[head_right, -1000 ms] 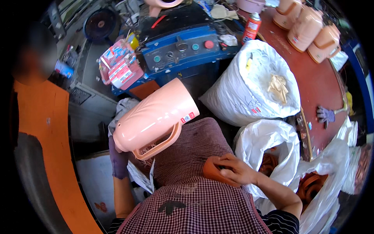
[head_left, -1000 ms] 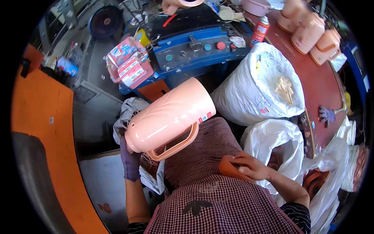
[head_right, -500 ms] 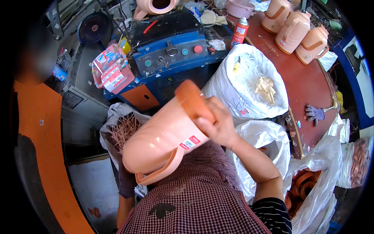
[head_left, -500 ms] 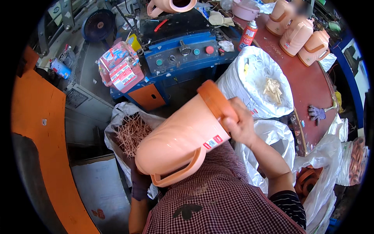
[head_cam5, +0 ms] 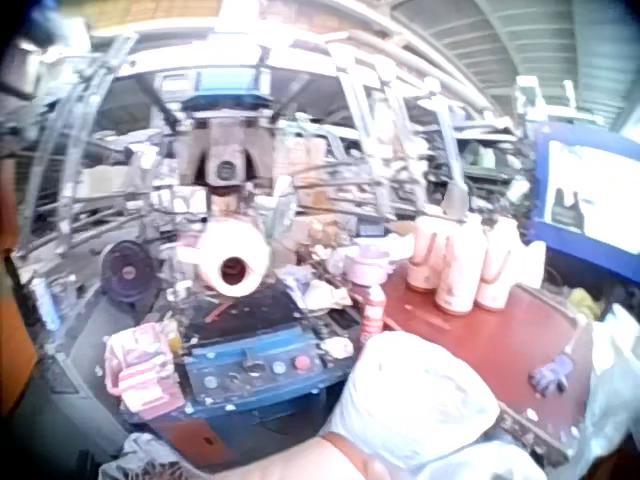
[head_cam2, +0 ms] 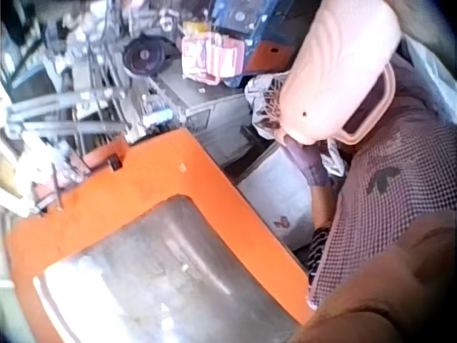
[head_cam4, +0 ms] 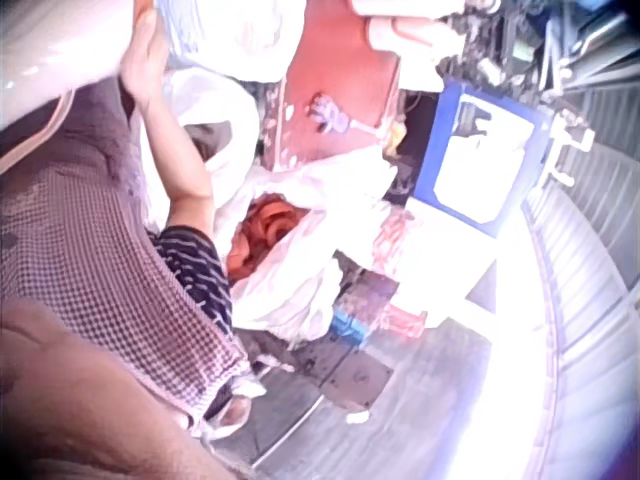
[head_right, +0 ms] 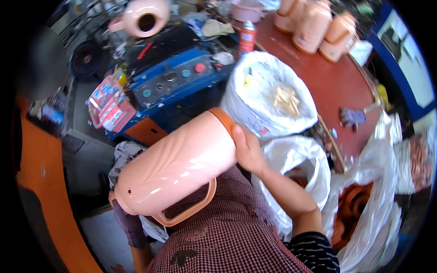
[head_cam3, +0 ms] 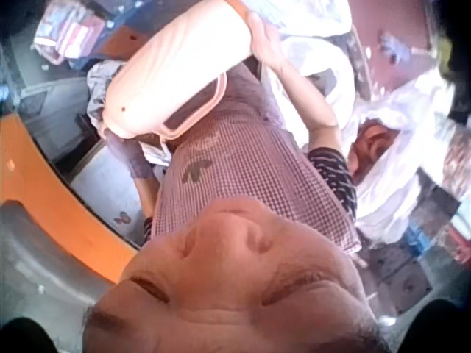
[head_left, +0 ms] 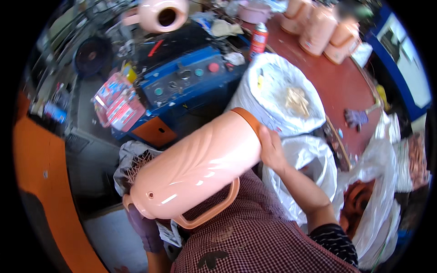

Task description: The person repeatedly retrieves pink plastic pitchers from a machine, wipes them with a cloth, attaches handles, and applies labels. The finished pitchers are placed into a white sack filled with packing material.

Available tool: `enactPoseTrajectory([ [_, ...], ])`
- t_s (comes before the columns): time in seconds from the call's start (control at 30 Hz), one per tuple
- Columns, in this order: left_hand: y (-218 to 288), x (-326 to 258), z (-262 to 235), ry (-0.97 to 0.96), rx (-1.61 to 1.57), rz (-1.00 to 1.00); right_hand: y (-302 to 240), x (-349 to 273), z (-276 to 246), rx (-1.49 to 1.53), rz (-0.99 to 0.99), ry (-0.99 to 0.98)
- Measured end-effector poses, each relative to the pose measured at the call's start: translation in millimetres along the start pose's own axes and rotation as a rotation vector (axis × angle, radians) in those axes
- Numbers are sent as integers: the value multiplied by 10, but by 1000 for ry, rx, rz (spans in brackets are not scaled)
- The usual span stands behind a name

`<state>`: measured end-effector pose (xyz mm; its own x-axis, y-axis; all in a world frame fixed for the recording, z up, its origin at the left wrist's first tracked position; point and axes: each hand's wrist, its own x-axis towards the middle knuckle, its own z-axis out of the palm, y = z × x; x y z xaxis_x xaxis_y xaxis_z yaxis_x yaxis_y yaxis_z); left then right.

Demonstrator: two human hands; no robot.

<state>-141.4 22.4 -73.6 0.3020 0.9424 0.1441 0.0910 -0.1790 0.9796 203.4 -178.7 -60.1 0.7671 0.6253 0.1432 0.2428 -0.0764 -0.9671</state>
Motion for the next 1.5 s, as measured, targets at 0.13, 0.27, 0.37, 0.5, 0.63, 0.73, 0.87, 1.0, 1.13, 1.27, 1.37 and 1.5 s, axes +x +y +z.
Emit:
enactPoseTrajectory([
  [0.13,1219,-54,347,-271,352,627,641,304,-54,-272,194,-211],
  [0.27,1534,82,258,-56,555,783,621,192,-452,-85,510,-526],
  [0.37,1426,482,203,5,603,537,429,-217,-1289,-24,516,-465],
  [0.5,1038,605,545,-269,702,213,1038,-1070,-2059,-241,623,-726],
  [0.63,1100,738,590,-767,467,192,2013,-1842,-1805,-717,1297,-434],
  [0.73,1280,686,658,-898,436,239,2556,-2283,-1728,61,1552,257],
  [0.87,1058,719,713,-802,346,273,3485,-2722,-1557,709,1295,1043],
  [1.0,940,625,1016,-695,200,286,3137,-2230,-1371,647,1254,907],
  [1.13,856,638,1064,-649,125,298,2133,-2030,-1519,3,998,465],
  [1.27,865,616,1206,-549,114,355,818,-1620,-1931,-203,636,38],
  [1.37,981,506,1294,-428,26,335,278,-1447,-2102,-171,660,-249],
  [1.5,1045,494,1037,-405,19,330,263,-1428,-1970,-251,672,-276],
])
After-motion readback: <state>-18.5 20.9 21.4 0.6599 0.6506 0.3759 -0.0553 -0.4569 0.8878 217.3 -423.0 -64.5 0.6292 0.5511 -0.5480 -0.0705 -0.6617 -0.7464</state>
